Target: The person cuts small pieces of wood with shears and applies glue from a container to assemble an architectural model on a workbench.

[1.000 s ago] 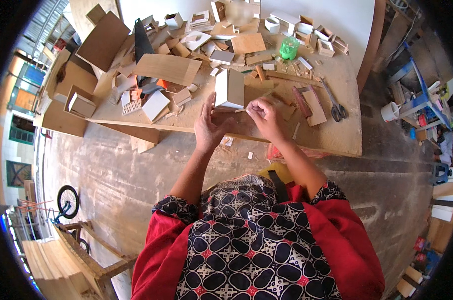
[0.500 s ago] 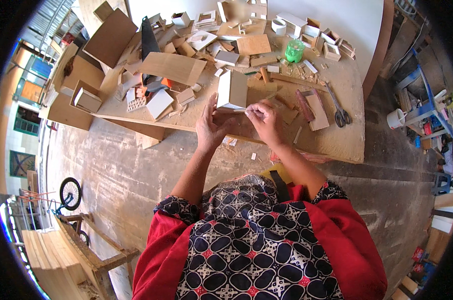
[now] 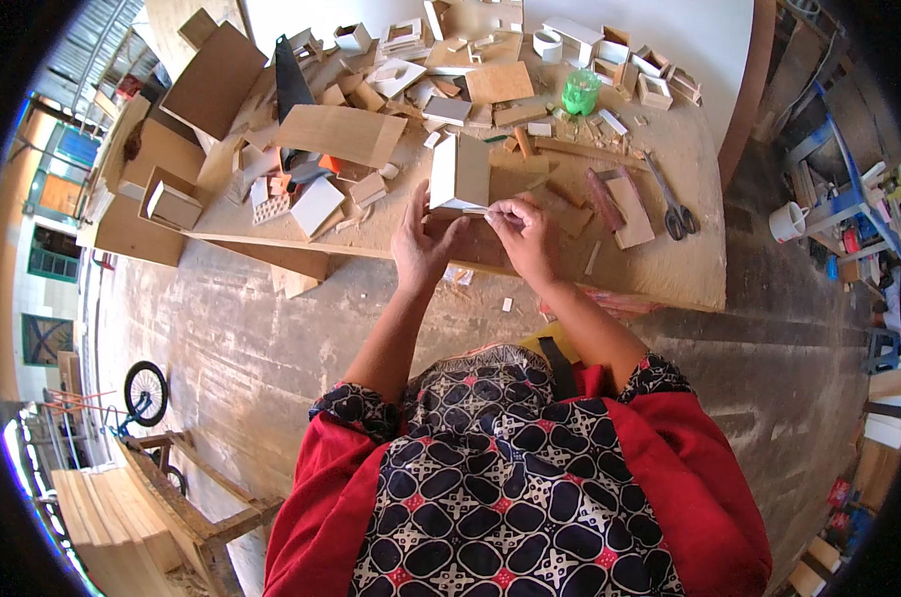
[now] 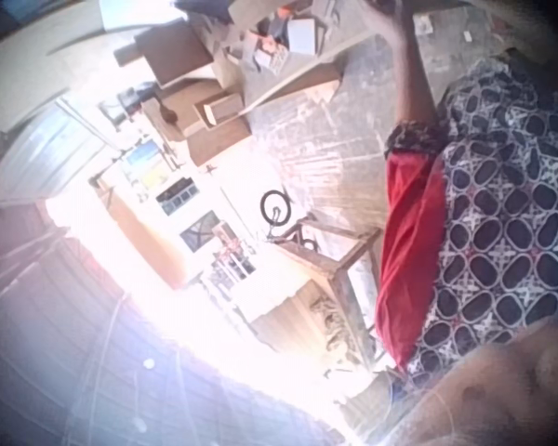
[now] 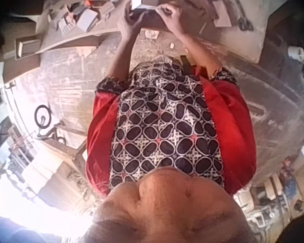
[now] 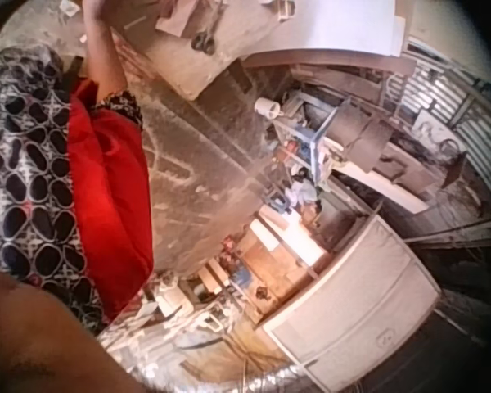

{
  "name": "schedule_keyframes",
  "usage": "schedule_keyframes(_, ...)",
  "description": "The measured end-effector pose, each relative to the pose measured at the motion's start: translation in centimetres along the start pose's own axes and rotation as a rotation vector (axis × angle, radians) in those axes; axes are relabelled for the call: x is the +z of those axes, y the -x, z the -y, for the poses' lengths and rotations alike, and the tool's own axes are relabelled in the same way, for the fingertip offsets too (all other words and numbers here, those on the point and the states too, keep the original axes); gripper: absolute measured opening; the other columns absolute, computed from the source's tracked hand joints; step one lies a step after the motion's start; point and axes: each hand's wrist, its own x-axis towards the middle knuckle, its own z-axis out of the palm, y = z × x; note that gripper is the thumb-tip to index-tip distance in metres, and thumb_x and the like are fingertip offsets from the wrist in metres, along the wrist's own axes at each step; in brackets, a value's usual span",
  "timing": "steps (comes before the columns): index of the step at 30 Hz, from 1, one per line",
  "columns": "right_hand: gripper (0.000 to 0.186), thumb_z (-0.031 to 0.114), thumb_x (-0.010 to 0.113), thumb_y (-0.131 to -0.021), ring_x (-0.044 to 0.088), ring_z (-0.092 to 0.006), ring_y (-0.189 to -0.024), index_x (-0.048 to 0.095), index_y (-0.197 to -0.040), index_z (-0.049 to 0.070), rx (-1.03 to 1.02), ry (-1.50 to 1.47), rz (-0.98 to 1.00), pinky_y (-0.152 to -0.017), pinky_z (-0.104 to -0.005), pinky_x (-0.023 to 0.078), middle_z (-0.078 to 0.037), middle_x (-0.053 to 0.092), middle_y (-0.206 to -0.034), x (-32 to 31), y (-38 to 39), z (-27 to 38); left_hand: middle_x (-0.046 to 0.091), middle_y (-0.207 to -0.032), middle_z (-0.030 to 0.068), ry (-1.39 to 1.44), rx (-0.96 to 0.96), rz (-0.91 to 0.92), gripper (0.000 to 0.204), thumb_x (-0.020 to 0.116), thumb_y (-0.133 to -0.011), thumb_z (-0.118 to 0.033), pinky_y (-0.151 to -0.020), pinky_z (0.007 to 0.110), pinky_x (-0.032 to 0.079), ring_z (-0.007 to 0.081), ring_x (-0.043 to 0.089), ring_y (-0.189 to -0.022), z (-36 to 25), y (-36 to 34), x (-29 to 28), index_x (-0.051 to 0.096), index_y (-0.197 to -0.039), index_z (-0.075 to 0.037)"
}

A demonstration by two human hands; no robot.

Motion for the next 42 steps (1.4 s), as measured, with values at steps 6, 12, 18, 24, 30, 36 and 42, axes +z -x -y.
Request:
schedule_keyframes(6,0.009,0.006,0.067,-0.084,0.064,-0.0143,-0.073,0.065,-0.087,-0.002,-0.038,0.075,0.002,-0.066,-0.026,0.051,-0.007,0.062,-0.083,-0.1,0.0,0.5,0.062,-0.115,0.0206,-0.084,-0.008,-0.014,0.079,0.083,-0.067,-0.028,-0.086,0.035,0.05,0.0282,0.063,-0.103,-0.3,-0.2,0.2,0.047,-0.132,-0.003)
schedule_keyframes(12,0.009,0.01,0.07,-0.081,0.062,-0.0192,-0.067,0.067,-0.084,0.002,-0.021,0.033,-0.05,-0.061,-0.03,0.049,-0.008,0.062,-0.079,0.3,0.1,0.5,0.063,-0.111,0.0195,-0.09,-0.034,-0.029,0.082,0.084,-0.063,-0.031,-0.085,0.036,0.05,0.0287,0.063,-0.102,-0.3,-0.5,0.5,0.048,-0.13,-0.002)
schedule_keyframes(18,0.01,0.006,0.07,-0.08,0.062,-0.0144,-0.069,0.066,-0.086,-0.001,-0.089,0.136,-0.055,-0.063,-0.0259,0.05,-0.007,0.062,-0.08,0.1,0.1,0.6,0.063,-0.107,0.0203,-0.178,-0.02,-0.006,0.08,0.083,-0.064,-0.034,-0.082,0.038,0.051,0.0327,0.063,-0.098,-1.8,-0.8,0.5,0.049,-0.128,0.0)
schedule_keyframes(24,0.013,0.006,0.072,-0.078,0.06,-0.0116,-0.068,0.065,-0.087,-0.001,-0.038,0.053,-0.053,-0.062,-0.0256,0.049,-0.004,0.063,-0.079,0.1,0.2,0.4,0.064,-0.105,0.0207,-0.189,0.019,-0.036,0.079,0.083,-0.064,-0.036,-0.08,0.039,0.051,0.0341,0.063,-0.096,-1.2,-1.1,0.7,0.05,-0.127,0.0)
schedule_keyframes(30,0.024,0.012,0.074,-0.076,0.063,-0.0178,-0.073,0.063,-0.095,0.003,0.044,0.101,-0.07,-0.063,-0.0301,0.05,-0.008,0.065,-0.087,0.1,-0.1,1.1,0.064,-0.106,0.021,-0.135,0.015,-0.035,0.079,0.084,-0.063,-0.034,-0.081,0.038,0.051,0.0333,0.064,-0.097,-1.4,-1.0,0.7,0.05,-0.127,-0.001)
schedule_keyframes(36,0.026,0.014,0.076,-0.075,0.062,-0.0171,-0.068,0.063,-0.095,0.003,0.041,0.12,-0.064,-0.061,-0.03,0.05,-0.008,0.065,-0.085,0.4,-0.7,0.6,0.064,-0.107,0.0211,-0.117,-0.01,-0.016,0.077,0.083,-0.064,-0.032,-0.082,0.038,0.051,0.0323,0.065,-0.098,-1.7,-1.0,0.5,0.05,-0.127,-0.001)
schedule_keyframes(42,0.025,0.015,0.075,-0.075,0.061,-0.0168,-0.065,0.063,-0.093,0.004,0.02,0.165,-0.062,-0.059,-0.03,0.049,-0.008,0.065,-0.083,0.5,-0.7,0.7,0.064,-0.107,0.0207,-0.1,-0.017,-0.021,0.077,0.083,-0.065,-0.032,-0.082,0.038,0.051,0.0319,0.065,-0.098,-1.3,-0.9,0.5,0.05,-0.127,-0.001)
